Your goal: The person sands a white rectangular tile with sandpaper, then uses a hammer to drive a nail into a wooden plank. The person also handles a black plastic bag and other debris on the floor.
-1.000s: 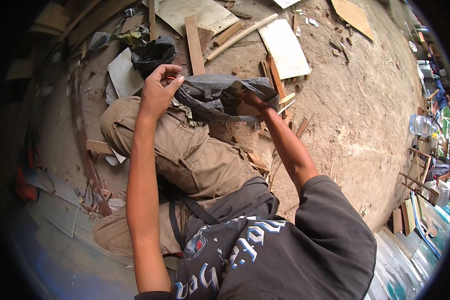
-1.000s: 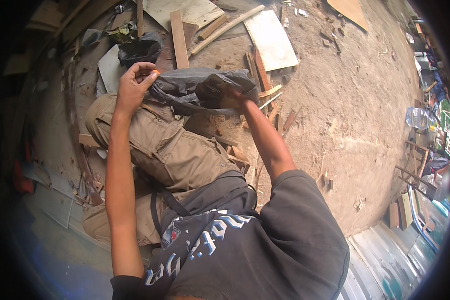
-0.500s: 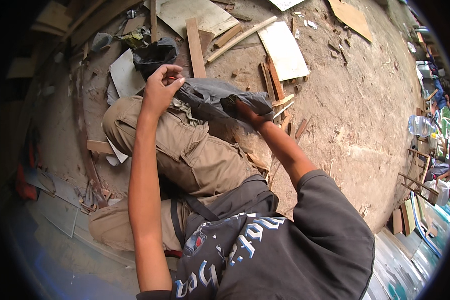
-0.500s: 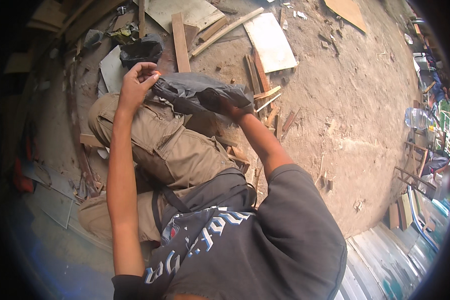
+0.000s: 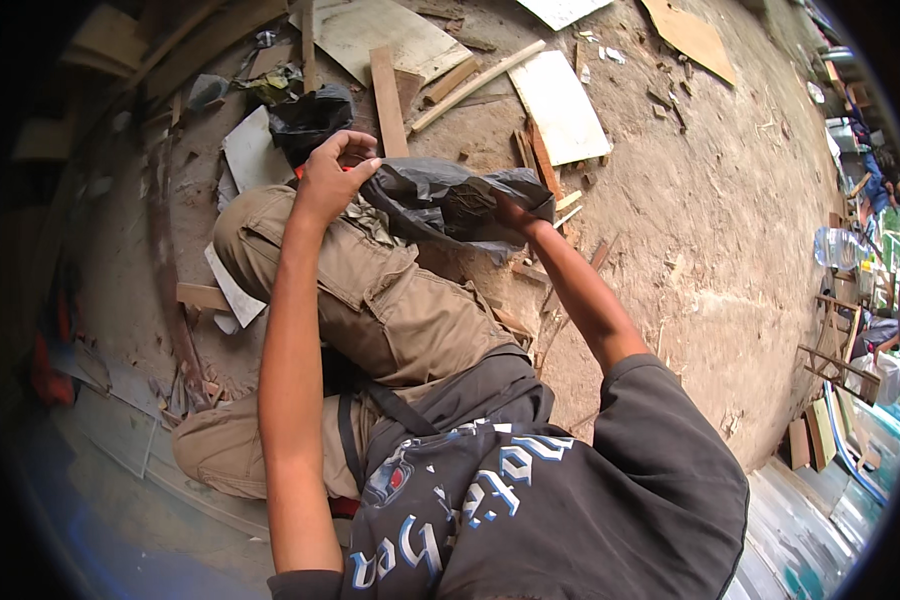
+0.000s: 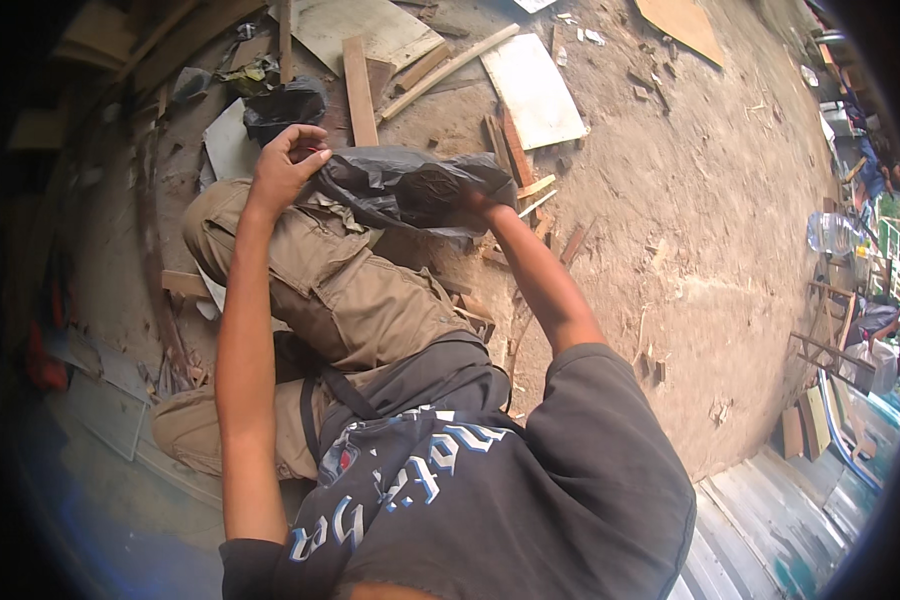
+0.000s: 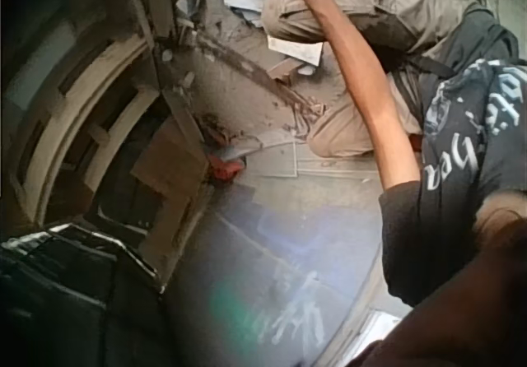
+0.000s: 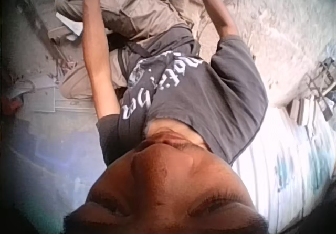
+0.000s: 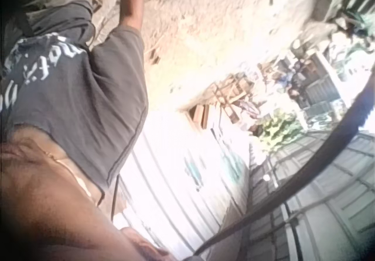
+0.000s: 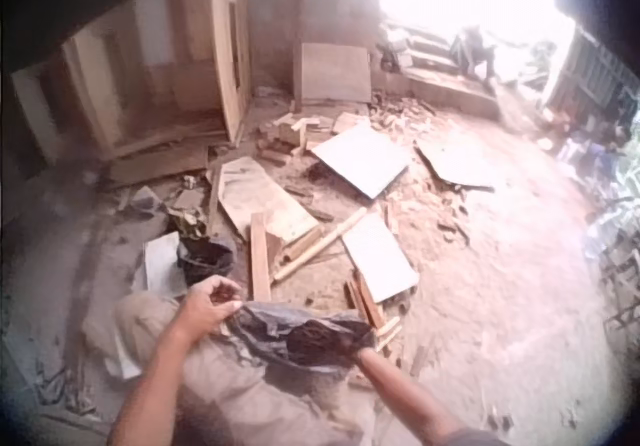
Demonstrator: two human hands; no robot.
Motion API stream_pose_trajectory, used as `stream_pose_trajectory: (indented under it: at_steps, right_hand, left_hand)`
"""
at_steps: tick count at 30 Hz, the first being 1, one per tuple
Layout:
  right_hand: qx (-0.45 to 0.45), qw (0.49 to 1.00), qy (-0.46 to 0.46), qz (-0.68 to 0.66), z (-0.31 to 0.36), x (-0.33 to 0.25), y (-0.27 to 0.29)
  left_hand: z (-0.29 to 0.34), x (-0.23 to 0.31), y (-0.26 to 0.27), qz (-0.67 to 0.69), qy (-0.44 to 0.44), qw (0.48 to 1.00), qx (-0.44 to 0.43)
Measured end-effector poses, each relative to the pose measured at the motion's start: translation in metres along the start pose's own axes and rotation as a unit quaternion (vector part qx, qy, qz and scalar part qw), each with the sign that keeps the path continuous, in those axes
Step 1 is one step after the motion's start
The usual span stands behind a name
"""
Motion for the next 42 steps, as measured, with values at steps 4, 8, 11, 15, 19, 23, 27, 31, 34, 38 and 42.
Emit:
stream_pose_trajectory:
  at_steps: [4,8,11,15,19,23,27,31,34,38,42]
  right_hand:
    - [0.039,0.999,0.021,0.012,0.03,-0.073,0.037]
    - [0.095,0.989,0.09,-0.069,0.074,-0.189,0.076]
    - [0.125,0.974,0.116,-0.15,0.077,-0.253,0.101]
    - [0.222,0.942,0.157,-0.199,0.01,-0.293,0.108]
    - [0.215,0.939,0.169,-0.208,-0.144,-0.278,0.074]
    - [0.162,0.976,0.141,0.019,-0.254,-0.259,0.05]
    - [0.211,0.948,0.227,0.074,-0.297,-0.274,0.041]
    - [0.2,0.968,0.076,0.129,-0.387,-0.181,0.044]
    - [0.172,0.976,0.07,0.114,-0.418,-0.183,0.026]
    - [0.141,0.984,0.1,0.039,-0.422,-0.194,0.01]
    - [0.113,0.985,0.124,-0.035,-0.408,-0.204,0.007]
  left_hand:
    - [0.006,0.035,0.021,-0.023,-0.086,0.992,0.084]
    - [0.018,0.057,0.08,0.235,-0.071,0.935,0.256]
    - [0.032,0.095,0.127,0.328,-0.059,0.893,0.303]
    - [0.034,0.108,0.193,0.162,-0.113,0.931,0.308]
    - [0.014,0.009,0.203,-0.06,0.028,0.966,0.252]
    - [-0.003,0.006,0.189,-0.177,0.059,0.959,0.213]
    - [0.0,-0.015,0.208,-0.179,0.094,0.953,0.226]
    - [-0.024,-0.008,0.21,-0.169,0.102,0.952,0.235]
    - [-0.026,-0.015,0.221,-0.166,0.119,0.949,0.241]
    - [-0.041,-0.018,0.222,-0.159,0.125,0.946,0.253]
    - [-0.061,-0.019,0.217,-0.175,0.144,0.946,0.232]
Point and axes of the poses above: each hand's wrist, its own z-axis away from the middle knuckle, its own y-axis out of the back of the hand, x = y × z, the point moved 6 cm from there along -z, towards the middle knuckle, and after that the axes turned 7 degrees about -y, right-handed, at the moved point
